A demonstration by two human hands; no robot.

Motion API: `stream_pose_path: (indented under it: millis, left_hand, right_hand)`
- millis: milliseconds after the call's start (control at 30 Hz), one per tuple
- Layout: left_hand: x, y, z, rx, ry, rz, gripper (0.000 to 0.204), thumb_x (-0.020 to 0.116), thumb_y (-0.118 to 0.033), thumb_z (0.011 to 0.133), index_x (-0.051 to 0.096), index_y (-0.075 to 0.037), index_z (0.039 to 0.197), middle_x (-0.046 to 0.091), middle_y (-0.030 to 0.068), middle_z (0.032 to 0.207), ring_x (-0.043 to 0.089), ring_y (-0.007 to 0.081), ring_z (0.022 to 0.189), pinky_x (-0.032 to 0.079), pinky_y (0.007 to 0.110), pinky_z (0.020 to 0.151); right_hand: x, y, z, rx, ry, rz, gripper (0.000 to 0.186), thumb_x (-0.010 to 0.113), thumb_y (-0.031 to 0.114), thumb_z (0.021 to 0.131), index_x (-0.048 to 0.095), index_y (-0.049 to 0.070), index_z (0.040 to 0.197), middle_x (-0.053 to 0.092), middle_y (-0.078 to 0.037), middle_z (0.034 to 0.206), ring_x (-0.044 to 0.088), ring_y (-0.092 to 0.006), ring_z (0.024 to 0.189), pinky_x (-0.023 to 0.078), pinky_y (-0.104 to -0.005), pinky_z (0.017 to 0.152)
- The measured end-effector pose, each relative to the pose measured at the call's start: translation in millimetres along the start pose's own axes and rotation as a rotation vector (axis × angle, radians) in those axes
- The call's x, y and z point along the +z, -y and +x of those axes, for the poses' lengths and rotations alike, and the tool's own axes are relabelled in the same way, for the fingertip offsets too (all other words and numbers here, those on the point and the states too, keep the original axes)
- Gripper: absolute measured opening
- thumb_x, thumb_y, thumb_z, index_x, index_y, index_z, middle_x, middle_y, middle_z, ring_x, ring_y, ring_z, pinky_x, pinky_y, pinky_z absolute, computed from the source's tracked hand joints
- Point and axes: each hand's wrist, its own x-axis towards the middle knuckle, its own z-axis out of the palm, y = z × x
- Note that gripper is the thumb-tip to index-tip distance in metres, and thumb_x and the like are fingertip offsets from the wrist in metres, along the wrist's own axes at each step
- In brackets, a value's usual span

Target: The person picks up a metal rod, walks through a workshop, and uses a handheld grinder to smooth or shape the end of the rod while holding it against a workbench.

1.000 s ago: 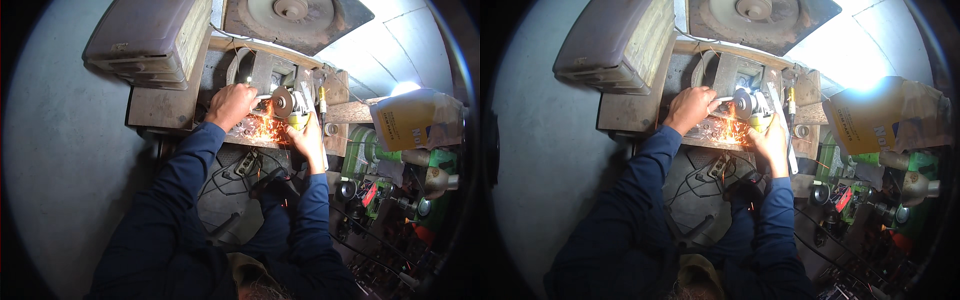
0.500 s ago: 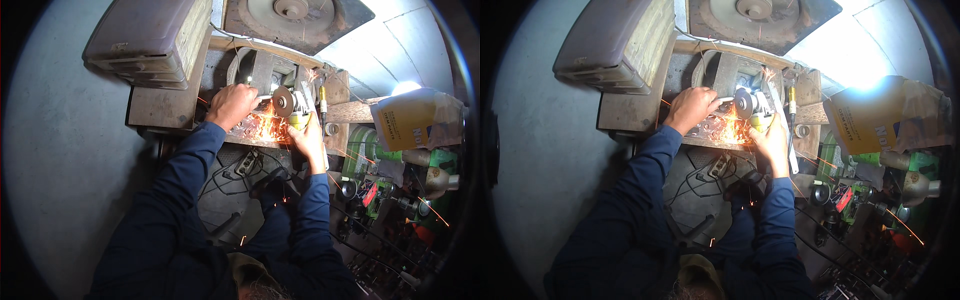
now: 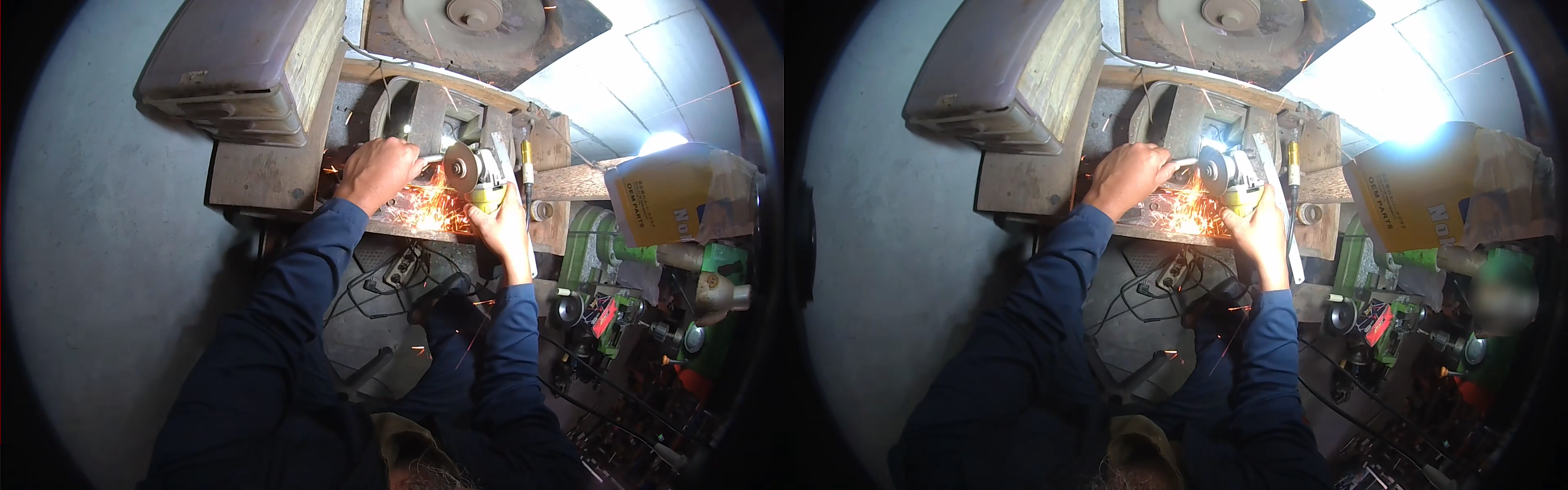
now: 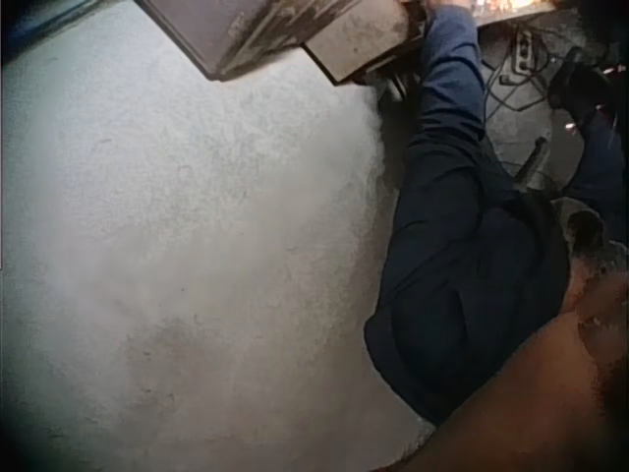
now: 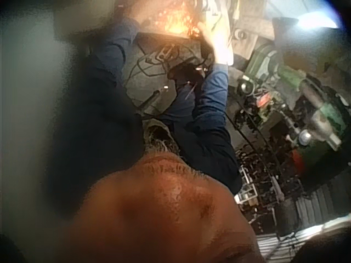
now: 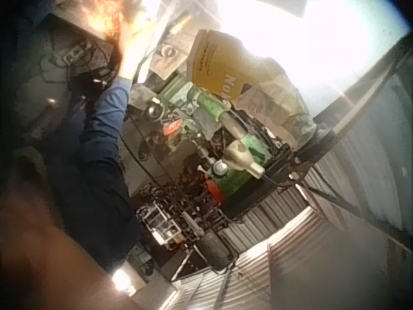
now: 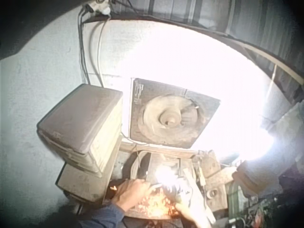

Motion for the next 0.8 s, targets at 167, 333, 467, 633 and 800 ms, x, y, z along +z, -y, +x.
stream_pose_path:
  millis: [167, 333, 467, 633, 800]
  left_hand:
    - [-17.8, -10.3, -0.7, -0.045, 0.034, -0.009, 0.024, 0.076, -0.029, 0.088, 0.071, -0.005, 0.09, 0.073, 0.0161, 0.087, 0.072, 0.0371, 0.08, 0.059, 0.047, 0.072]
    - [-6.4, 2.3, -0.2, 0.007, -0.01, -0.049, 0.025, 0.078, -0.027, 0.086, 0.069, -0.005, 0.094, 0.071, 0.0153, 0.094, 0.072, 0.0368, 0.085, 0.058, 0.046, 0.075]
    - [-6.9, 7.0, 2.8, 0.001, -0.009, -0.084, 0.025, 0.08, -0.024, 0.085, 0.071, -0.005, 0.098, 0.072, 0.0134, 0.095, 0.071, 0.0359, 0.085, 0.055, 0.046, 0.074]
    - [-19.5, 12.5, 5.1, 0.0, -0.056, -0.193, 0.024, 0.079, -0.023, 0.085, 0.07, -0.004, 0.097, 0.073, 0.0138, 0.094, 0.07, 0.0356, 0.082, 0.054, 0.042, 0.071]
    - [-23.3, 17.9, 4.2, -0.018, -0.076, -0.201, 0.026, 0.082, -0.024, 0.083, 0.07, -0.005, 0.096, 0.073, 0.0132, 0.093, 0.07, 0.0329, 0.075, 0.053, 0.041, 0.066]
  right_hand:
    - [-3.6, 2.3, -3.1, -0.068, -0.037, 0.022, 0.068, 0.085, 0.026, 0.077, 0.05, -0.004, 0.126, 0.072, -0.026, 0.107, 0.071, -0.0389, 0.101, 0.055, -0.0441, 0.088]
    - [-7.2, 6.0, -4.5, -0.024, -0.044, 0.087, 0.063, 0.084, 0.026, 0.078, 0.052, -0.001, 0.125, 0.072, -0.023, 0.111, 0.072, -0.0347, 0.104, 0.055, -0.0425, 0.091]
    - [-6.5, -1.0, -3.9, -0.061, -0.134, 0.113, 0.062, 0.084, 0.026, 0.078, 0.051, -0.002, 0.123, 0.072, -0.024, 0.108, 0.072, -0.0356, 0.101, 0.055, -0.0421, 0.089]
    - [-17.4, -4.9, -6.6, -0.05, -0.19, 0.244, 0.058, 0.084, 0.024, 0.079, 0.054, 0.0, 0.122, 0.072, -0.017, 0.108, 0.07, -0.0258, 0.098, 0.055, -0.0387, 0.088]
    - [-25.4, 4.8, -11.7, -0.036, -0.246, 0.317, 0.055, 0.085, 0.022, 0.078, 0.056, 0.0, 0.119, 0.072, -0.015, 0.108, 0.069, -0.0227, 0.097, 0.054, -0.0378, 0.088]
